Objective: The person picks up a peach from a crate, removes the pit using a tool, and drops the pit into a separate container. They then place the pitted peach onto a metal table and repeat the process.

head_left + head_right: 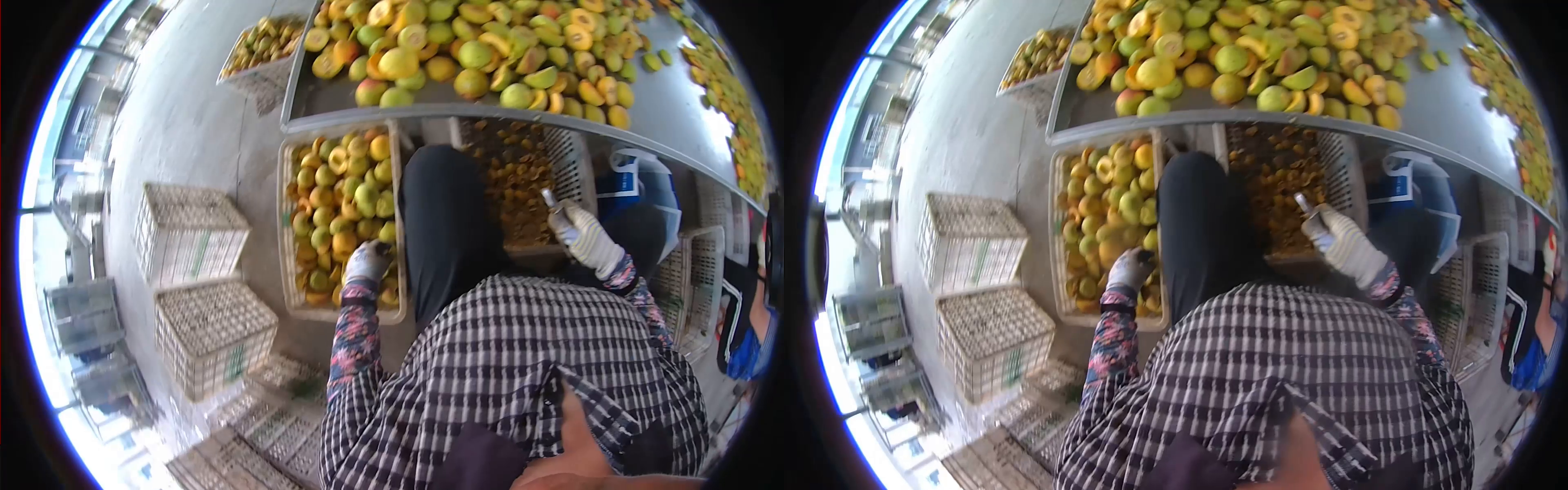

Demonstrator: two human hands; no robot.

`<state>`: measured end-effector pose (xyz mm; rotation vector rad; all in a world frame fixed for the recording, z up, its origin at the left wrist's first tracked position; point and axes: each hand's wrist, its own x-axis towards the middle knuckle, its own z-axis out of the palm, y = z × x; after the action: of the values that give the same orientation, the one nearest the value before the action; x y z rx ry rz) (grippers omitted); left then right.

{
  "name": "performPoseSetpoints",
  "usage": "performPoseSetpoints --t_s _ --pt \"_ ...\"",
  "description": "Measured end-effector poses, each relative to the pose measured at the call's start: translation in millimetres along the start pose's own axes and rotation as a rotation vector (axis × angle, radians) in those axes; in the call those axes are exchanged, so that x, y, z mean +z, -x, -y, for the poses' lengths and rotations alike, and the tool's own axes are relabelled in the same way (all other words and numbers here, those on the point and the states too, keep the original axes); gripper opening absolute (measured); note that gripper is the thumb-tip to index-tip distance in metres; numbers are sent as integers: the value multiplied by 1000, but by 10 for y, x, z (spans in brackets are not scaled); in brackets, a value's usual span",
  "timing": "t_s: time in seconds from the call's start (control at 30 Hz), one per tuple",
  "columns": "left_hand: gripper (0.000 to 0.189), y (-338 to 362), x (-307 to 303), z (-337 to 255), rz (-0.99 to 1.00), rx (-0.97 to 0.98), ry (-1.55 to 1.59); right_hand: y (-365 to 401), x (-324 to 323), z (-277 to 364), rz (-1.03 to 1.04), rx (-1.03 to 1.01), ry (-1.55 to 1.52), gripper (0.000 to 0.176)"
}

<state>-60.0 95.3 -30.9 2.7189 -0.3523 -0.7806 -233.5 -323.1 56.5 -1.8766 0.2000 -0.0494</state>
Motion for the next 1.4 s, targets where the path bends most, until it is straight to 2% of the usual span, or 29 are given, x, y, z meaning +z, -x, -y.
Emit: performPoseSetpoints --t_s 0.07,0.1,0.13,0.2,0.27,0.33,0.4,0.47,0.53,0.63,0.77,0.87,0.9,0.93,1.0,1.07,1.1,1.13,1.17,1.2,1.27,1.33,1.37,1.4 --pt "29 -166 -278 -183 140 -115 -202 -8 16 208 -19 32 1 13" --pt "31 -195 -434 -316 41 -159 -248 -3 -66 407 69 235 -46 14" --pt "34 -282 -620 -463 -13 -176 -243 0 -69 433 56 246 -89 14" --pt "33 -430 -850 -665 -516 227 -1 16 -85 477 48 267 -169 14" --pt "33 -401 -1363 -1400 -622 405 213 5 -76 442 51 188 -81 12" --pt "33 -613 -1592 -1878 -667 596 305 4 -71 471 56 141 21 11" --pt "38 -970 -1646 -2274 -594 713 233 11 -57 432 53 139 -12 17" --pt "47 -1228 -1611 -2692 -445 655 181 13 -87 458 72 150 63 23" --pt "65 -1534 -1498 -2946 -303 540 -32 27 -101 423 74 133 156 30" --pt "81 -1683 -1377 -3190 -337 370 65 47 -141 469 76 153 242 39" --pt "86 -1749 -1346 -3209 -278 279 61 39 -161 568 105 204 262 44" --pt "77 -1789 -1399 -3052 -359 284 358 44 -153 605 94 208 207 43" --pt "71 -1755 -1409 -3011 -392 296 636 48 -145 563 88 206 209 42" --pt "55 -1731 -1455 -2944 -305 347 916 49 -143 531 85 204 211 40" --pt "40 -1585 -1564 -2786 74 439 1590 54 -140 491 54 116 169 33" --pt "36 -1256 -1598 -2787 378 533 1873 49 -138 498 37 71 113 32" --pt "36 -1087 -1585 -2806 440 559 1877 26 -138 548 26 66 81 34" --pt "38 -866 -1528 -2882 365 578 1845 1 -153 622 14 63 50 36" --pt "40 -764 -1443 -2922 416 538 1882 -31 -200 809 22 79 77 37" --pt "42 -700 -1347 -2947 471 494 1917 -94 -201 868 -29 21 113 36" --pt "44 -516 -1139 -3030 462 524 1858 -172 -197 944 -133 -86 188 35" --pt "44 -382 -968 -3173 301 552 1776 -290 -177 998 -189 -155 258 33" --pt "42 -355 -885 -3219 185 647 1662 -334 -159 1009 -216 -193 297 33" --pt "39 -322 -826 -3240 179 701 1629 -358 -139 1008 -251 -211 351 30"
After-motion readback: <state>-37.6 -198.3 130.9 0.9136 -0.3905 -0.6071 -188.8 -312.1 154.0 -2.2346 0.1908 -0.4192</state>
